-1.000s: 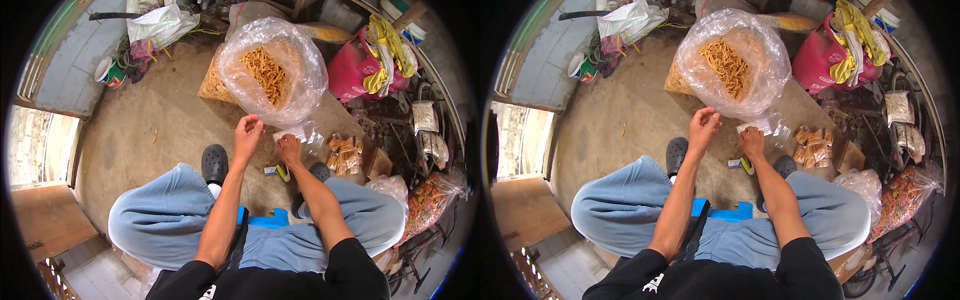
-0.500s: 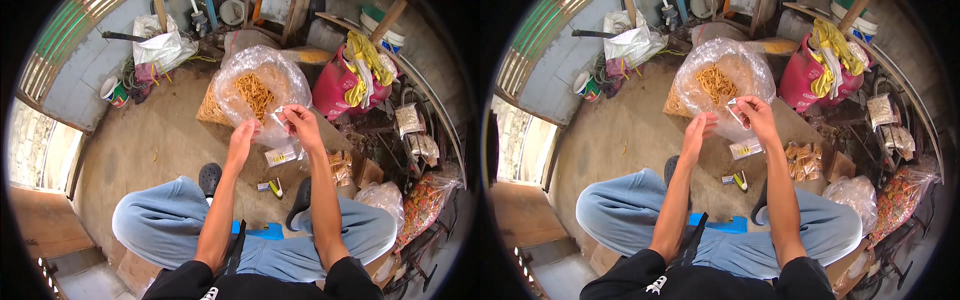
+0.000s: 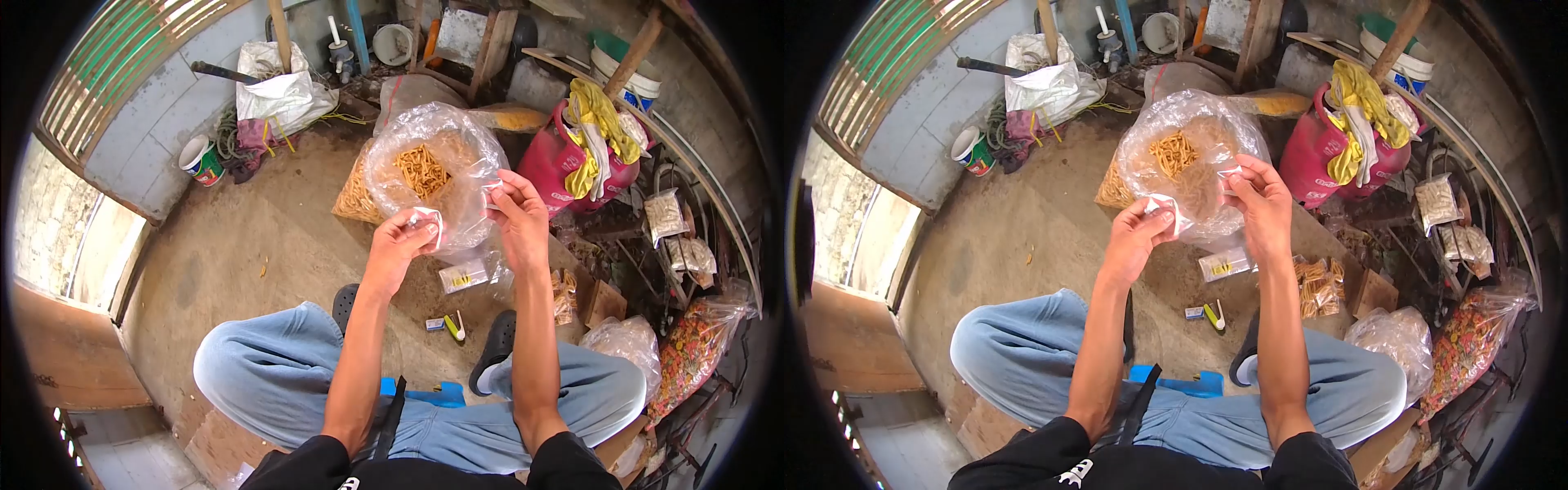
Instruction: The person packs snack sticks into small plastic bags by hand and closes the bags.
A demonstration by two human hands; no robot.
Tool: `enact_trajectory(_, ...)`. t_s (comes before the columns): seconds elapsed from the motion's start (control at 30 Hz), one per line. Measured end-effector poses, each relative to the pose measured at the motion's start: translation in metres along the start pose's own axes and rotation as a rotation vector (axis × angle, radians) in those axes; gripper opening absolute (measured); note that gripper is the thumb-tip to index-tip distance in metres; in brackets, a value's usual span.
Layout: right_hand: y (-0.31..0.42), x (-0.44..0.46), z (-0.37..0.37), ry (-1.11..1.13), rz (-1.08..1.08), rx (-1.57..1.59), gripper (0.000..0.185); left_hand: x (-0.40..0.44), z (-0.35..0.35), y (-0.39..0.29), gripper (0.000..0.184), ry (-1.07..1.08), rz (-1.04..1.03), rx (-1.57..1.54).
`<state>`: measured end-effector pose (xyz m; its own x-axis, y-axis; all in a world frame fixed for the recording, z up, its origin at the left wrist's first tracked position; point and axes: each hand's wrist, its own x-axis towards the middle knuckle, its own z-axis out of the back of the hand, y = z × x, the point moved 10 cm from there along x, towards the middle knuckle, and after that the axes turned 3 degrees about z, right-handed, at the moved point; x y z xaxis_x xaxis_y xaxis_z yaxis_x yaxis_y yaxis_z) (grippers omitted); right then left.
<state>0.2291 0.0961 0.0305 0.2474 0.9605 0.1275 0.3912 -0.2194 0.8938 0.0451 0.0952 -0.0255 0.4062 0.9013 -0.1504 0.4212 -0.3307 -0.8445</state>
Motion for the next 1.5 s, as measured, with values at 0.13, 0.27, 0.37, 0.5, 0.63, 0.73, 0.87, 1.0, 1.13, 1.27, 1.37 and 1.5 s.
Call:
enact_trajectory(0.13, 0.000, 0.003, 0.003, 0.024, 0.006, -0.050, 0.032, 0.000, 0.017, -0.015, 0.020, -0.144, -0.125, -0.086)
enact_trajectory(0.27, -0.004, -0.001, -0.001, 0.074, -0.069, -0.120, 0.024, -0.004, 0.026, -0.030, 0.023, -0.238, -0.202, 0.035)
enact_trajectory(0.37, -0.005, -0.003, -0.002, 0.028, -0.113, -0.144, 0.020, -0.007, 0.026, -0.039, 0.020, -0.287, -0.269, 0.095)
enact_trajectory(0.5, 0.001, -0.001, -0.006, 0.082, -0.024, -0.280, 0.017, -0.005, 0.030, -0.036, 0.019, -0.319, -0.266, 0.112)
enact_trajectory(0.63, 0.012, -0.002, -0.009, 0.021, 0.077, -0.388, 0.019, -0.004, 0.027, -0.033, 0.027, -0.357, -0.250, 0.190)
enact_trajectory(0.73, 0.020, -0.003, -0.011, -0.006, 0.124, -0.453, 0.026, -0.005, 0.022, -0.034, 0.033, -0.361, -0.267, 0.229)
enact_trajectory(0.87, 0.024, -0.005, -0.012, -0.027, 0.168, -0.456, 0.039, -0.002, 0.029, -0.028, 0.039, -0.380, -0.225, 0.255)
enact_trajectory(1.0, 0.025, -0.004, -0.009, -0.030, 0.180, -0.441, 0.047, -0.007, 0.043, -0.026, 0.038, -0.501, -0.117, 0.342)
enact_trajectory(1.13, 0.024, -0.006, -0.009, -0.060, 0.149, -0.513, 0.054, -0.023, -0.010, -0.077, 0.043, -0.328, -0.538, 0.701)
enact_trajectory(1.27, 0.016, -0.010, -0.014, -0.050, 0.095, -0.516, 0.056, -0.028, -0.061, -0.069, 0.072, 0.002, -0.393, 0.784)
enact_trajectory(1.37, 0.012, -0.012, -0.017, -0.028, 0.058, -0.589, 0.055, -0.024, -0.058, -0.055, 0.054, -0.028, -0.344, 0.779)
enact_trajectory(1.5, 0.019, -0.016, -0.011, -0.131, 0.042, -0.518, 0.057, -0.016, -0.047, -0.032, 0.033, -0.021, -0.111, 0.415)
